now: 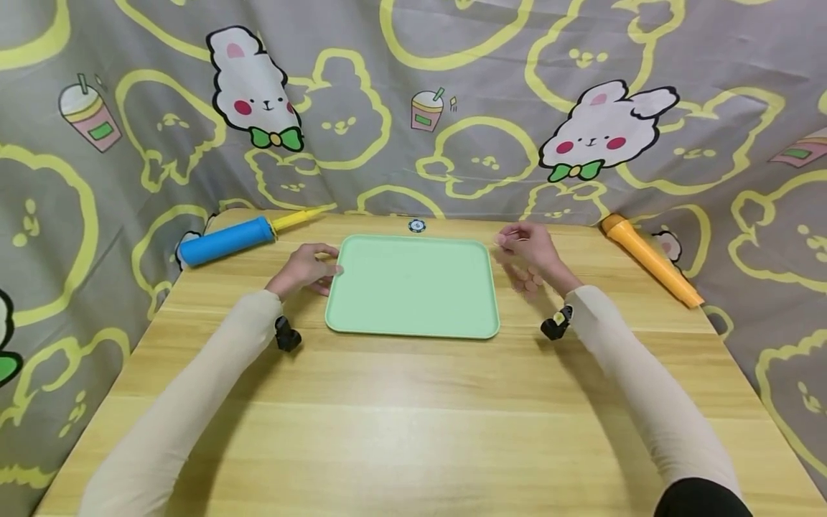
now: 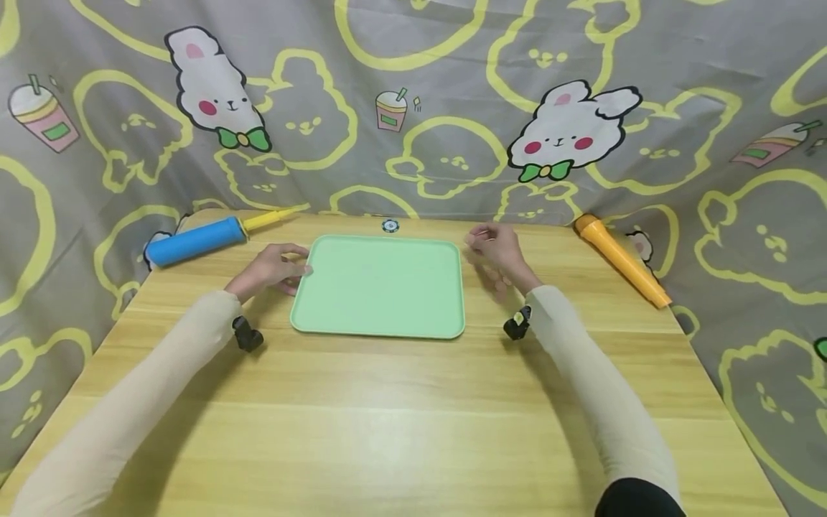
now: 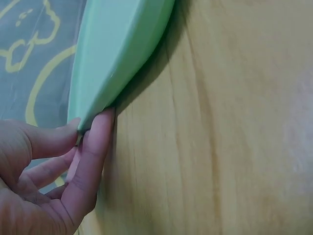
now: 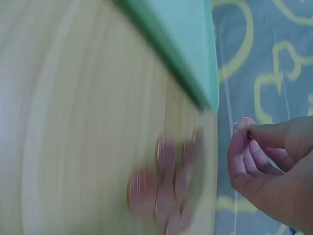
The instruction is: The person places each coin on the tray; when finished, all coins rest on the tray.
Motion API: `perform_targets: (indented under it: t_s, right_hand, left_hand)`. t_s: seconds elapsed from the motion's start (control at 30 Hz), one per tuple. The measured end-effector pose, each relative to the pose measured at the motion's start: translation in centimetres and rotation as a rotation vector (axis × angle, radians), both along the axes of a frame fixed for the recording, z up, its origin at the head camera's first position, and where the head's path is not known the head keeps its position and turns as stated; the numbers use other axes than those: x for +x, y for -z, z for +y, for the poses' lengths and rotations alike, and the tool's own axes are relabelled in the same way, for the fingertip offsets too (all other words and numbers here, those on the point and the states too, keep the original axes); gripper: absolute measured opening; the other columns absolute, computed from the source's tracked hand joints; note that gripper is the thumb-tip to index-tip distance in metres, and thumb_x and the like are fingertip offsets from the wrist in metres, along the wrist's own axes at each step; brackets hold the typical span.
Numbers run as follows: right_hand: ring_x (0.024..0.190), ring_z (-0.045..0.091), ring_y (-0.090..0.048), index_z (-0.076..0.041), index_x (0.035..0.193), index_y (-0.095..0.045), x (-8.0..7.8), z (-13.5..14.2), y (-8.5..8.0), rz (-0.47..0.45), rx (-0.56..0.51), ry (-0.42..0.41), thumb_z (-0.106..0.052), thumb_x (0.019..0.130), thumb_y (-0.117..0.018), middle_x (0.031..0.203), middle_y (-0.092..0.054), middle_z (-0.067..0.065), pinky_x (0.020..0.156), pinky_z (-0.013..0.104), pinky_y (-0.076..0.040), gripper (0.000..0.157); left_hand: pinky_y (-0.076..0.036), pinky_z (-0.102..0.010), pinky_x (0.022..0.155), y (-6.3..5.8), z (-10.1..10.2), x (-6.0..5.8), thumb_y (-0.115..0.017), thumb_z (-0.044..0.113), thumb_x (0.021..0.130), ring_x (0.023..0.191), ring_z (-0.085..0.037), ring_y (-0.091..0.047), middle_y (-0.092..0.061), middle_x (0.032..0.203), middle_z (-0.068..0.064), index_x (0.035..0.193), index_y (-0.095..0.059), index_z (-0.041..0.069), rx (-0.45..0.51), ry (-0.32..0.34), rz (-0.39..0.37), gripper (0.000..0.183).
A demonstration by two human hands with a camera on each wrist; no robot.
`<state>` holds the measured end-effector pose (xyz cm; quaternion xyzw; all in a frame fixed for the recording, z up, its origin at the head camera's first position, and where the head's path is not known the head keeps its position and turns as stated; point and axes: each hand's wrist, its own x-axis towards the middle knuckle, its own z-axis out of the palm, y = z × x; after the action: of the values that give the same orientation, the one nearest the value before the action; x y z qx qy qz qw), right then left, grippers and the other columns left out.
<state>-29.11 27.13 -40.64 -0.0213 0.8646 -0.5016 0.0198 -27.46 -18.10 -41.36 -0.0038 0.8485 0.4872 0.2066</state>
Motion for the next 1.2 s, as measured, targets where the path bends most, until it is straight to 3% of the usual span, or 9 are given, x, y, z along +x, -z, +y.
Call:
perform_targets:
  t_s: [0.17, 0.3, 0.5, 0.7, 0.93, 1.2]
  right_hand:
    - [0.088, 0.017, -0.072, 0.009, 0.122, -0.067, -0.4, -3.4, -0.3, -0.104, -0.105, -0.027, -0.013, 0.102, -0.07, 0.1, -0.072, 0.012, 0.09, 0.035, -0.061, 0.029]
    - [0.09, 0.02, -0.071, 0.009, 0.119, -0.068, -0.9, -5.9, -0.2, -0.161, -0.156, -0.037, -0.009, 0.101, -0.07, 0.097, -0.072, 0.01, 0.093, 0.038, -0.061, 0.026]
    - [0.092, 0.024, -0.071, 0.012, 0.122, -0.065, -1.6, -8.6, -0.2, -0.179, -0.198, -0.058, -0.001, 0.101, -0.067, 0.108, -0.071, 0.018, 0.096, 0.04, -0.061, 0.025]
    - [0.086, 0.02, -0.073, 0.012, 0.123, -0.066, -2.3, -11.3, 0.4, -0.229, -0.295, -0.077, 0.001, 0.099, -0.068, 0.107, -0.073, 0.019, 0.097, 0.04, -0.06, 0.026]
    - [0.073, 0.014, -0.074, 0.012, 0.118, -0.069, -3.1, -14.4, 1.7, -0.297, -0.39, -0.039, 0.002, 0.096, -0.073, 0.103, -0.075, 0.019, 0.082, 0.03, -0.064, 0.024]
    - [0.068, 0.012, -0.073, 0.013, 0.11, -0.071, -3.9, -18.1, 2.9, -0.267, -0.431, -0.041, 0.004, 0.096, -0.072, 0.104, -0.072, 0.021, 0.073, 0.025, -0.064, 0.017]
  left_hand:
    - [-0.065, -0.036, 0.07, -0.3, 0.2, -0.5, -0.063, 0.011, 0.105, 0.086, -0.023, -0.069, -0.061, 0.118, -0.024, 0.154, -0.046, 0.001, 0.019, -0.025, 0.012, 0.053]
    - [-0.066, -0.037, 0.069, -0.3, 0.3, -0.6, -0.062, 0.008, 0.105, 0.097, -0.03, -0.069, -0.055, 0.136, -0.027, 0.157, -0.044, 0.003, 0.037, -0.05, 0.05, 0.055]
    - [-0.065, -0.035, 0.069, 0.2, 0.3, -0.9, -0.064, 0.002, 0.102, 0.119, -0.039, -0.063, -0.047, 0.154, -0.024, 0.16, -0.041, 0.004, 0.049, 0.003, 0.091, 0.063]
    - [-0.065, -0.035, 0.068, 0.3, 0.2, -0.9, -0.063, 0.0, 0.101, 0.117, -0.039, -0.065, -0.046, 0.157, -0.023, 0.16, -0.041, 0.004, 0.056, 0.0, 0.08, 0.063]
    - [-0.065, -0.035, 0.069, 0.3, 0.4, -0.7, -0.064, 0.001, 0.101, 0.116, -0.04, -0.064, -0.045, 0.158, -0.024, 0.162, -0.039, 0.006, 0.083, -0.005, 0.061, 0.066]
    - [-0.065, -0.034, 0.069, 0.2, 0.1, -0.8, -0.062, 0.002, 0.102, 0.113, -0.035, -0.065, -0.043, 0.16, -0.023, 0.163, -0.036, 0.005, 0.067, -0.004, 0.022, 0.067]
